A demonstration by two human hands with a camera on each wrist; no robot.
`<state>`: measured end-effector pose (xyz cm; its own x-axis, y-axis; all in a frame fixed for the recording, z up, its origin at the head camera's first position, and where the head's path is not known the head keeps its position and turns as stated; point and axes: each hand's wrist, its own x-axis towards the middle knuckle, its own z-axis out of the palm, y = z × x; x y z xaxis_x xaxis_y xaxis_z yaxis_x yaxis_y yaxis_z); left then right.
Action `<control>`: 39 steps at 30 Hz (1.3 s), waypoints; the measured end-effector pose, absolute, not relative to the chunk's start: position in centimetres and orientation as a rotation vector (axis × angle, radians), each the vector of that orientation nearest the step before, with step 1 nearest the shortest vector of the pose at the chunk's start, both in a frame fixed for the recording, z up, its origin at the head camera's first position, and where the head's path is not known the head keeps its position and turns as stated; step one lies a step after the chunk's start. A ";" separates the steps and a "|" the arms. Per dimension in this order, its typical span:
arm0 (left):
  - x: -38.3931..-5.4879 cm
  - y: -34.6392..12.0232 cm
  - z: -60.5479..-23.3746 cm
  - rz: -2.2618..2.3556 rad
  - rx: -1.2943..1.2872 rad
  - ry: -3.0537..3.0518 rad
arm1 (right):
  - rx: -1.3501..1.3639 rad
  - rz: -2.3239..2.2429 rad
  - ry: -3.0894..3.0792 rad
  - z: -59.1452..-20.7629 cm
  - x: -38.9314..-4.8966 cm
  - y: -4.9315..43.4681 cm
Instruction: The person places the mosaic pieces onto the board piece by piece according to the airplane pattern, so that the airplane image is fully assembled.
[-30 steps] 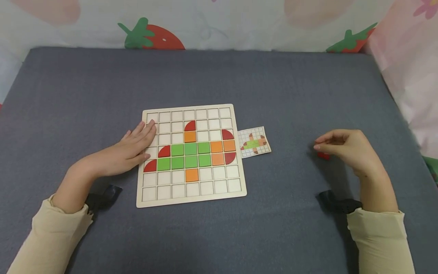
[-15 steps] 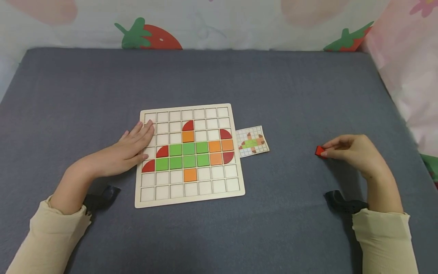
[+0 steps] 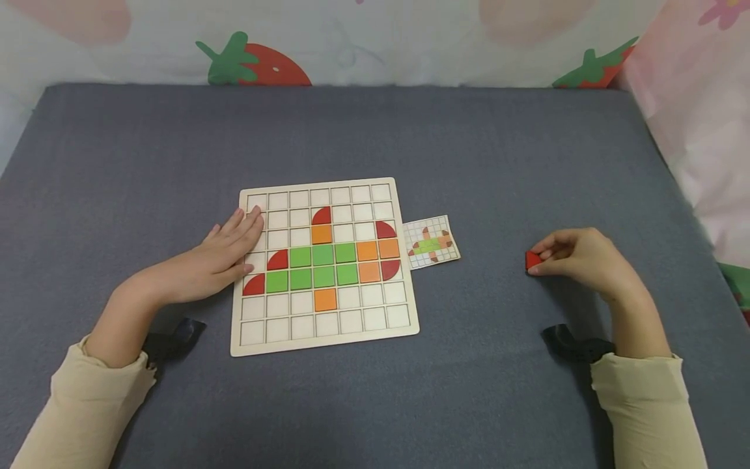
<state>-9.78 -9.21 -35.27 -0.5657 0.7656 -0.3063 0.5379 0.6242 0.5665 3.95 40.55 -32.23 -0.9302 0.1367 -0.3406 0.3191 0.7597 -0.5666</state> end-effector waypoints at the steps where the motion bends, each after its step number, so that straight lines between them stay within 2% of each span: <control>1: -9.8 -9.2 -35.3 0.567 1.021 2.315 | 0.344 -0.946 2.676 -32.2 3.9 40.4; 29: -9.9 -9.2 -35.5 0.561 1.041 2.321 | 0.189 -0.743 2.772 -32.4 3.2 38.5; 39: -9.8 -9.2 -35.5 0.559 1.042 2.321 | 0.237 -0.824 2.768 -31.9 3.9 39.1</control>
